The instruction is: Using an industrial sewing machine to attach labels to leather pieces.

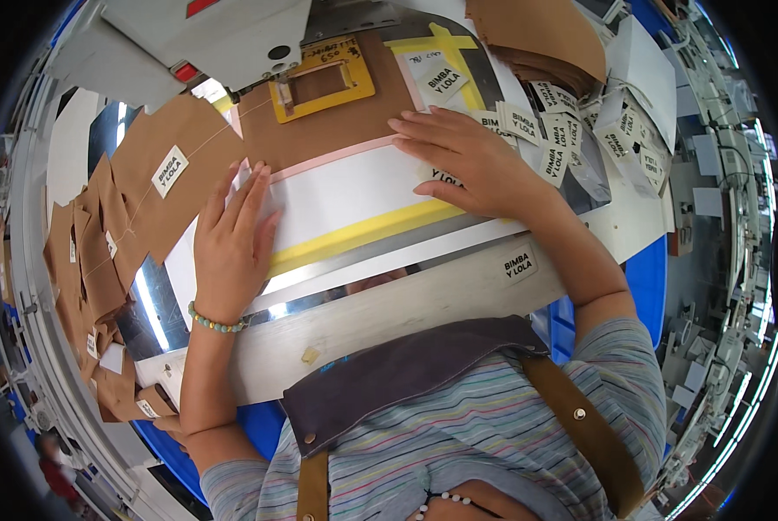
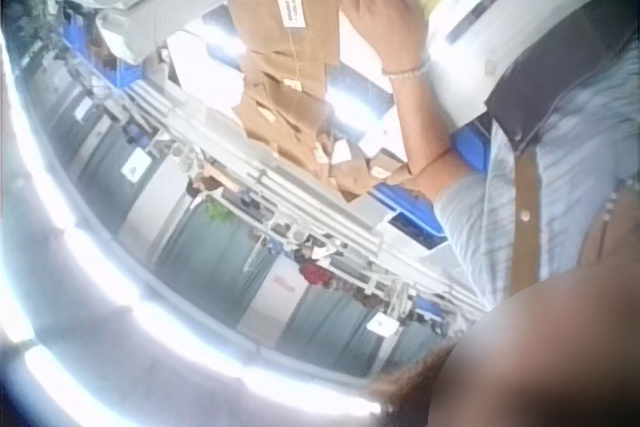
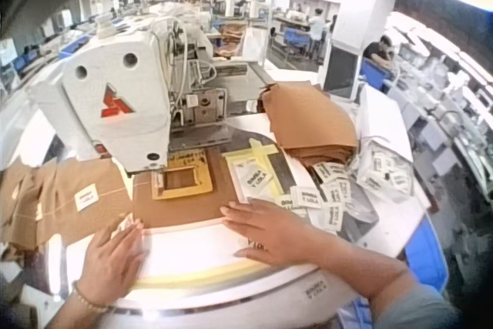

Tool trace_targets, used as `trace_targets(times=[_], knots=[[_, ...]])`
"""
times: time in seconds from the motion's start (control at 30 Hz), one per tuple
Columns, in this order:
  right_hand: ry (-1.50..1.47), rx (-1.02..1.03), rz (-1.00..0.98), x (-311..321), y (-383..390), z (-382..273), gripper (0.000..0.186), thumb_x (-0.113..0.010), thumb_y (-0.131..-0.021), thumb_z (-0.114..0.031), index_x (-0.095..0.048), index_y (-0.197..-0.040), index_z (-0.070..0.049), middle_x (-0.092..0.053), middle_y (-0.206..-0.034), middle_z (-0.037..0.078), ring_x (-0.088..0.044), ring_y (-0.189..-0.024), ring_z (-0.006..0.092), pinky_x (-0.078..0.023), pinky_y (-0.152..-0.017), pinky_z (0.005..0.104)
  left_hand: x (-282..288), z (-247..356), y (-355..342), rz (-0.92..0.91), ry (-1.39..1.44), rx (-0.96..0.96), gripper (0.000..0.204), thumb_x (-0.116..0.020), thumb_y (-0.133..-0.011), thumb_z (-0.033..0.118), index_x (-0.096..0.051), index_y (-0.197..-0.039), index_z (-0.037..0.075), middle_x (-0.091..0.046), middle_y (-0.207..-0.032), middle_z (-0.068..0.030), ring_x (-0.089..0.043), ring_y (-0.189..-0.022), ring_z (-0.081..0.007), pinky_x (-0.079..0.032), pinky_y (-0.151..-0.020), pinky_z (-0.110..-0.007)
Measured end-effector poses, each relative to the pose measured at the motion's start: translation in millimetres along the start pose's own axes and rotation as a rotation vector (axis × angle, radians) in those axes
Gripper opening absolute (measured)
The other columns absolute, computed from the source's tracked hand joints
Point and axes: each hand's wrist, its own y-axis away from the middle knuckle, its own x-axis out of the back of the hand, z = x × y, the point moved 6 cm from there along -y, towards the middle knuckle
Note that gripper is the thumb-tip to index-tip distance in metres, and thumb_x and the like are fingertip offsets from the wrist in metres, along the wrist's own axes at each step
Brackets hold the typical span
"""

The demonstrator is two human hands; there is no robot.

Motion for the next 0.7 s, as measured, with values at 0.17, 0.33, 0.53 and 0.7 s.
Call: trace_targets(times=[0.17, 0.33, 0.53, 0.7], knots=[[0.004, -0.043, -0.064, 2, 3, 4, 0.055, -0.071, -0.104, -0.038, -0.065, -0.147, -0.004, -0.06, -0.159, 0.011, -0.052, -0.15, 0.0303, -0.038, -0.128, 0.0482, 1, -2, 1, 0.033, 0.06, -0.021, 0.055, -0.078, -0.094, 0.006, -0.065, -0.148, 0.005, -0.072, -0.144, -0.0115, -0.06, -0.142, -0.037, -0.051, -0.114, -0.047], [-0.004, -0.049, -0.026, 4, -1, 2, 0.051, -0.073, -0.103, -0.035, -0.067, -0.145, -0.006, -0.062, -0.156, 0.01, -0.053, -0.149, 0.0296, -0.039, -0.128, 0.0479, 2, -4, 2, 0.038, 0.063, -0.036, 0.051, -0.08, -0.093, 0.009, -0.068, -0.142, 0.002, -0.073, -0.14, -0.0143, -0.063, -0.136, -0.0389, -0.053, -0.111, -0.047], [-0.02, -0.062, 0.14, 72, 13, 5, 0.045, -0.084, -0.091, -0.013, -0.076, -0.135, -0.009, -0.071, -0.145, 0.01, -0.066, -0.133, 0.0311, -0.054, -0.111, 0.0446, -2, -7, 2, 0.063, 0.107, -0.034, 0.046, -0.076, -0.095, 0.005, -0.068, -0.141, 0.002, -0.072, -0.14, -0.0197, -0.064, -0.134, -0.0405, -0.054, -0.11, -0.049], [-0.134, -0.295, -0.165, 97, 81, -14, 0.034, -0.086, -0.088, -0.015, -0.079, -0.121, -0.007, -0.078, -0.116, 0.008, -0.073, -0.112, 0.0297, -0.058, -0.093, 0.0419, -5, -11, 3, 0.042, 0.017, -0.062, 0.041, -0.073, -0.1, 0.004, -0.07, -0.14, 0.002, -0.072, -0.14, -0.0185, -0.066, -0.135, -0.0376, -0.054, -0.11, -0.047]])
